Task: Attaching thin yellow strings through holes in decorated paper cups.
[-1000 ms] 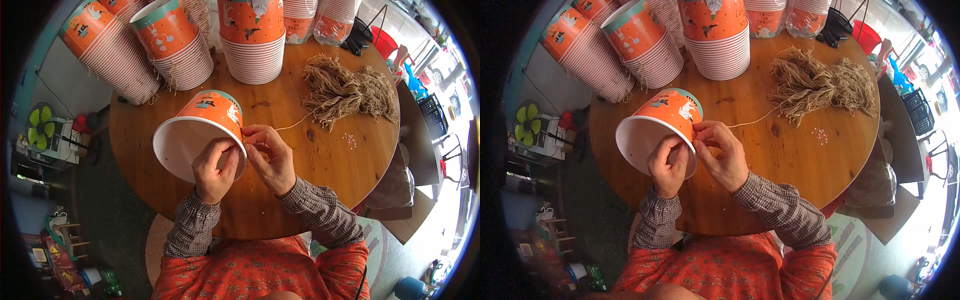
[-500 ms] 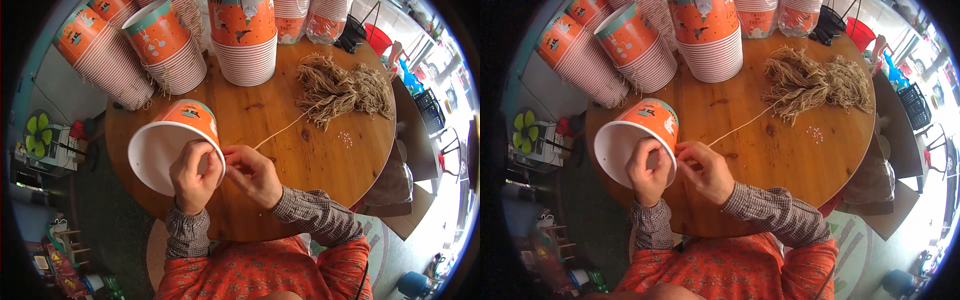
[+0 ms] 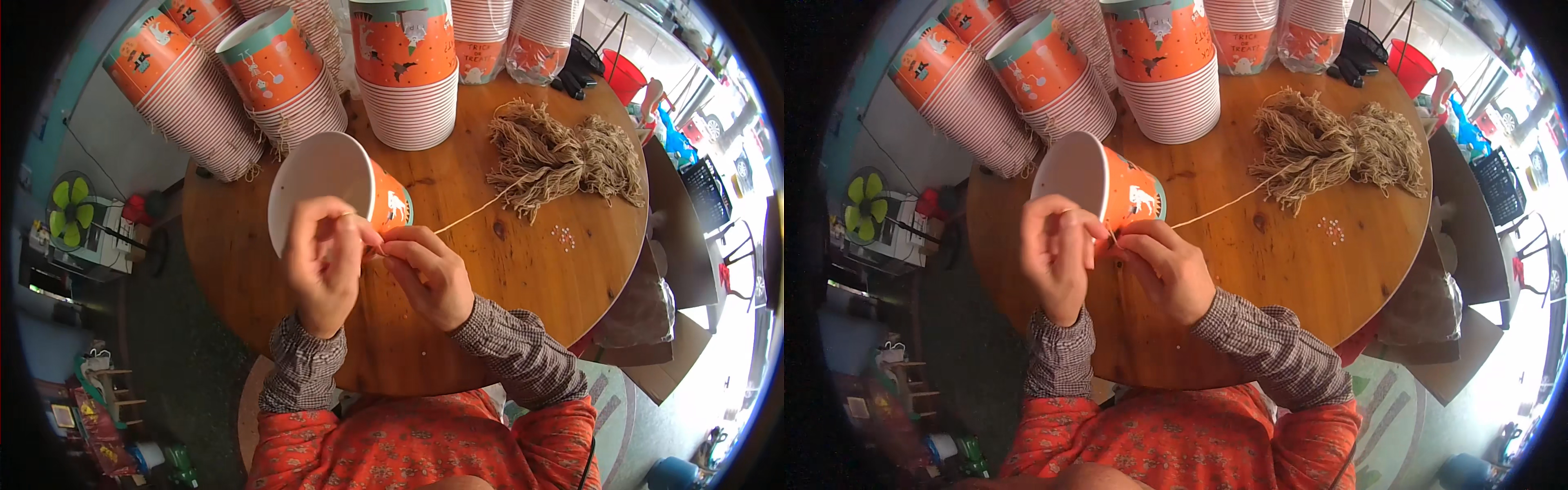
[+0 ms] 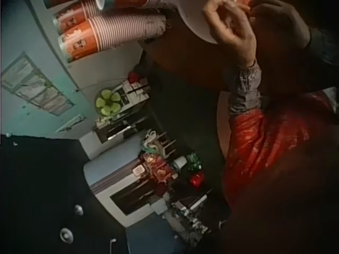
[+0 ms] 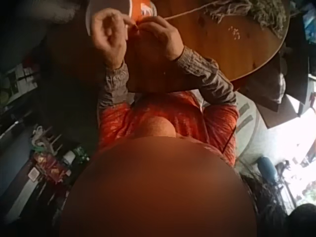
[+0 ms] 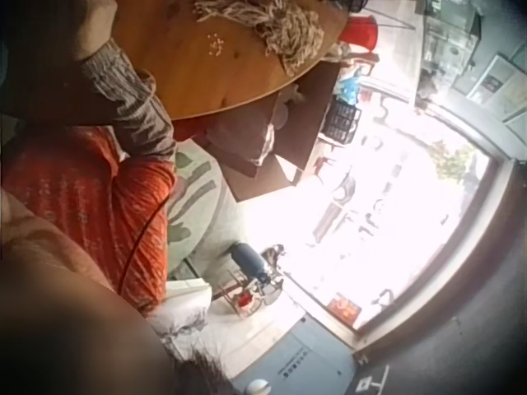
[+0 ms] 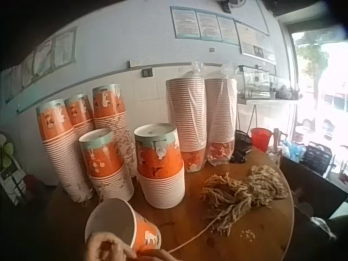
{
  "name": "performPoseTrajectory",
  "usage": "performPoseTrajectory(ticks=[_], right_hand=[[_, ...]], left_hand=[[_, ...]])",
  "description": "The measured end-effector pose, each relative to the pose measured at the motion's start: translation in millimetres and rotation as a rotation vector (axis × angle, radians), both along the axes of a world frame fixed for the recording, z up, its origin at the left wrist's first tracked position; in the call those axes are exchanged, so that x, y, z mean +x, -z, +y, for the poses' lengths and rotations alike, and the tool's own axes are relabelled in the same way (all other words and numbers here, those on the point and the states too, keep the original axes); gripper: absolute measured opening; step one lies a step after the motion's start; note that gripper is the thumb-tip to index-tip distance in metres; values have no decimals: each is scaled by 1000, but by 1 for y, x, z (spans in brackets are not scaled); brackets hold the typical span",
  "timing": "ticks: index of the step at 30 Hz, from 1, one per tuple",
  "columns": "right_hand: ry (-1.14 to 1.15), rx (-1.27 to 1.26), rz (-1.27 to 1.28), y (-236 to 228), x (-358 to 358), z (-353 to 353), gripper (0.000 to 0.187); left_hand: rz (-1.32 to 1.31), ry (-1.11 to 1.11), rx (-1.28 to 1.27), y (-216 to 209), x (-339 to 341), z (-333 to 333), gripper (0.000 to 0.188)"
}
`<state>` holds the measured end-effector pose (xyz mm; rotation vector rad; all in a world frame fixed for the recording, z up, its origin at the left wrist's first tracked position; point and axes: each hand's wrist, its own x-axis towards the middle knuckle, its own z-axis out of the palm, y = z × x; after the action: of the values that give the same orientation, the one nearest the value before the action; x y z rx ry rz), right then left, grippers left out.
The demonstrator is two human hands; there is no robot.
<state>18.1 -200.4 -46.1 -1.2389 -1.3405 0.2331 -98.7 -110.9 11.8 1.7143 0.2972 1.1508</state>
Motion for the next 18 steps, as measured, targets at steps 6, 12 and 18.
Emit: performPoseTrajectory(ticks=[6, 12, 18], right_hand=[[84, -37, -118, 6, 24, 4, 14], [173, -178, -41, -8, 62, -4, 11], [186, -93, -171, -23, 71, -12, 11]], left_hand=[[288, -134, 500, 10, 38, 1, 12], [296, -92, 306, 13, 54, 23, 12], [340, -194, 397, 7, 51, 27, 3]])
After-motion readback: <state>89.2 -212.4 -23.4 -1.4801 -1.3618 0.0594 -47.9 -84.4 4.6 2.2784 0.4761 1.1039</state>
